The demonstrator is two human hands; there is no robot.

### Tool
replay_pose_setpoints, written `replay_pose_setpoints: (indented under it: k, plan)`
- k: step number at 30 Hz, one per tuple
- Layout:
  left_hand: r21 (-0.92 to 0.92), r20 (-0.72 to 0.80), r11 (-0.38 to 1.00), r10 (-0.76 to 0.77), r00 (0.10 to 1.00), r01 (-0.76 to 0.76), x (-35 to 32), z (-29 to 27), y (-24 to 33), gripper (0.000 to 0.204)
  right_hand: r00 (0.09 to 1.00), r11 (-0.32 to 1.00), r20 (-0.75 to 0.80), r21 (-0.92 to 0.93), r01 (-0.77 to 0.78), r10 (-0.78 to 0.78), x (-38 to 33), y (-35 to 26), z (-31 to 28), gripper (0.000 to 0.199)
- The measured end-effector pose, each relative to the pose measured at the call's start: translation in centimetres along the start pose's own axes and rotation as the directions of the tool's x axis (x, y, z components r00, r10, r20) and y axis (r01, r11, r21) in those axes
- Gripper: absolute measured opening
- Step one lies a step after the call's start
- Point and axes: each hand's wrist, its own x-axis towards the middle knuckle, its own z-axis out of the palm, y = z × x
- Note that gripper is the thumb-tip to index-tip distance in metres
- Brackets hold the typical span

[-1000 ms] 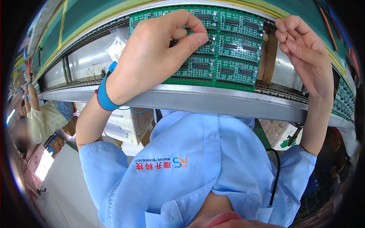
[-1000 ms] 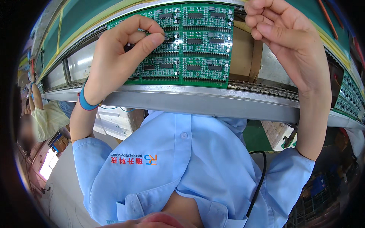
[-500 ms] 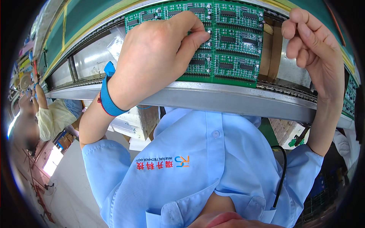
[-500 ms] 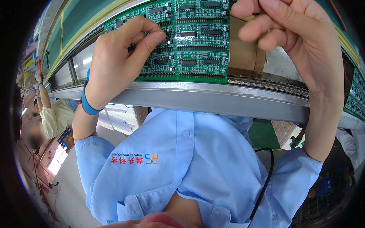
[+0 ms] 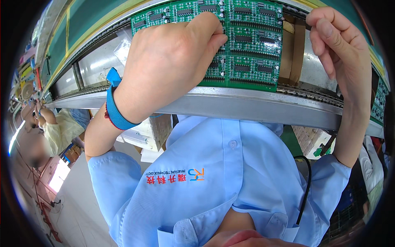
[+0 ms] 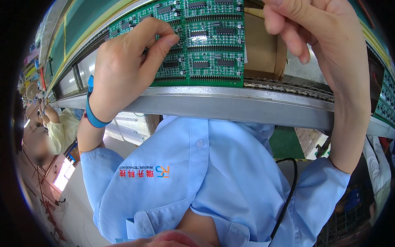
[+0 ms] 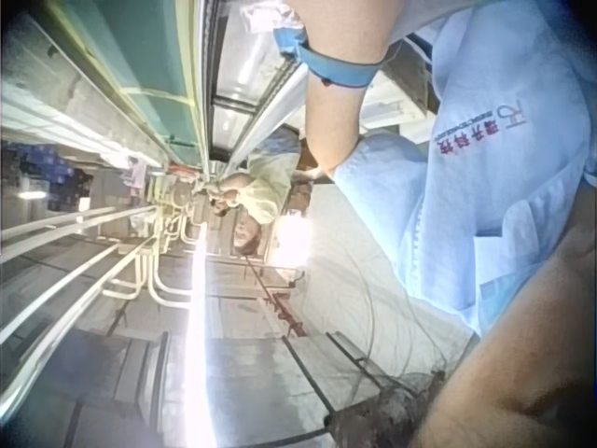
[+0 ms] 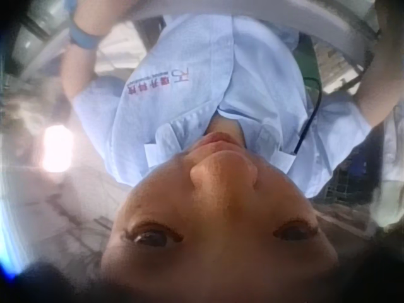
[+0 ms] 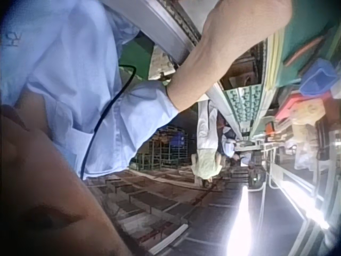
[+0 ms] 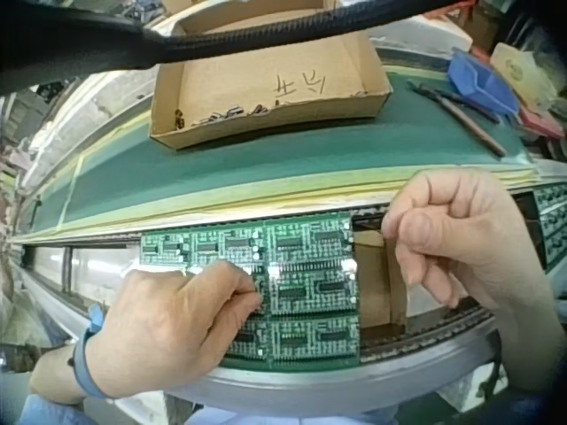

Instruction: Assembling electronic components onto green printed circuit boards on a factory assembly line.

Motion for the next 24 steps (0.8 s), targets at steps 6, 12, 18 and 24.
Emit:
replay_pose_setpoints:
  k: [6, 12, 18, 24]
  plan:
    - [0.079, -0.002, 0.997, 0.024, 1.0, -0.024, 0.1, 0.1, 0.4, 0.008, 0.99, 0.984, -0.108, -0.166, 0.072, -0.09, -0.2, -1.5, 2.6, 0.029]
    - [0.071, -0.016, 0.996, 0.052, 0.999, -0.05, 0.2, 0.3, 0.2, 0.008, 0.996, 0.982, -0.067, -0.186, 0.037, -0.05, -0.2, -0.1, 1.0, 0.027]
    - [-0.201, 0.002, 0.978, -0.056, 0.998, 0.056, -0.2, 0.1, -0.4, 0.011, 0.999, 0.982, -0.048, -0.188, -0.03, 0.021, -0.7, 0.0, 1.4, 0.024]
    - [-0.89, 0.432, 0.024, -0.27, 0.86, 0.455, 0.2, -1.1, -1.9, 0.027, 0.978, 0.936, -0.2, -0.331, -0.118, 0.052, -1.4, -0.4, 3.1, 0.017]
